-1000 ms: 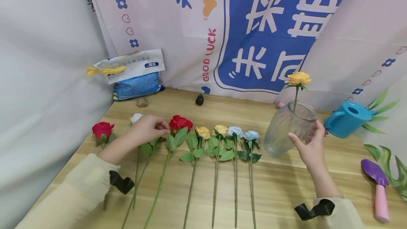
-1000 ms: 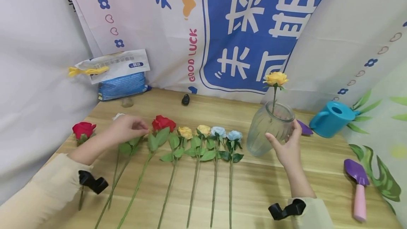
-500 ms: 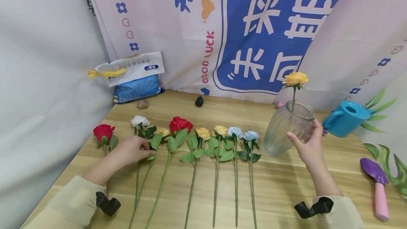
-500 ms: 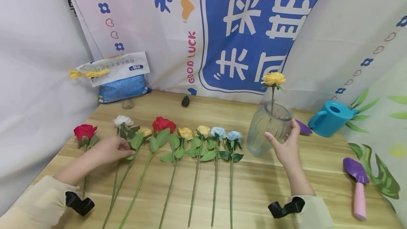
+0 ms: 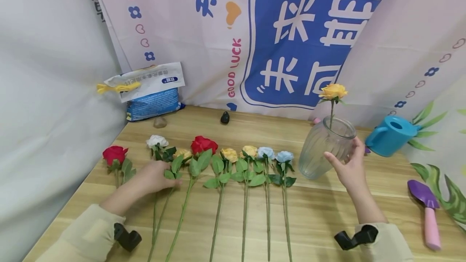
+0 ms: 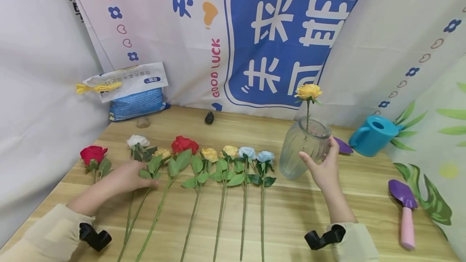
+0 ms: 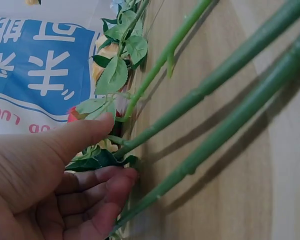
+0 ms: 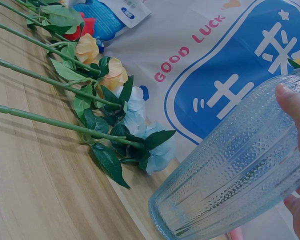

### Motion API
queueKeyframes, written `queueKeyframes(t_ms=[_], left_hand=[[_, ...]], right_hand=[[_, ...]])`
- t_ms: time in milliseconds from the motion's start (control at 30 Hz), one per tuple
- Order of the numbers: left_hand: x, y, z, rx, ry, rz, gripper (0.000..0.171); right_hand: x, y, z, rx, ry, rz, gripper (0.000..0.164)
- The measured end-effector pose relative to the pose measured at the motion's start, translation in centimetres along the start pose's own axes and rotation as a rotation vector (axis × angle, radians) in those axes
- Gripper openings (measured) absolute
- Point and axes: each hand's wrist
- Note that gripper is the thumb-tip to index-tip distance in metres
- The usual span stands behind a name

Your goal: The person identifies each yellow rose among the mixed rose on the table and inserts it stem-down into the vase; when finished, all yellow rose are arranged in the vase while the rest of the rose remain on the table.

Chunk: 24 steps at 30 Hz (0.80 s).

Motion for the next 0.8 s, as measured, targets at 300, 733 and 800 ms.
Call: queueKeyframes(t_ms=[300, 733, 800], left_hand=[[0.03, 0.12, -0.55, 0.043, 0.008, 0.086, 0.045], [0.63, 0.94, 0.15, 0.108, 0.276, 0.193, 0.018], [0.89, 0.92, 0.21, 0.113, 0.304, 0.185, 0.016]], right_hand=[[0.04, 0.06, 0.04, 0.006, -0.018, -0.002, 0.081], [-0.31, 0.08, -0.03, -0.004, -0.031, 0.020, 0.079], [-0.31, 0.00, 0.02, 0.008, -0.021, 0.012, 0.081]])
Point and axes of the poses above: each hand's wrist, its own y-axis away from the middle knuckle, its own z-axis out of the back of the hand, x = y × z, and after that the axes turned 13 degrees about -x, right-handed
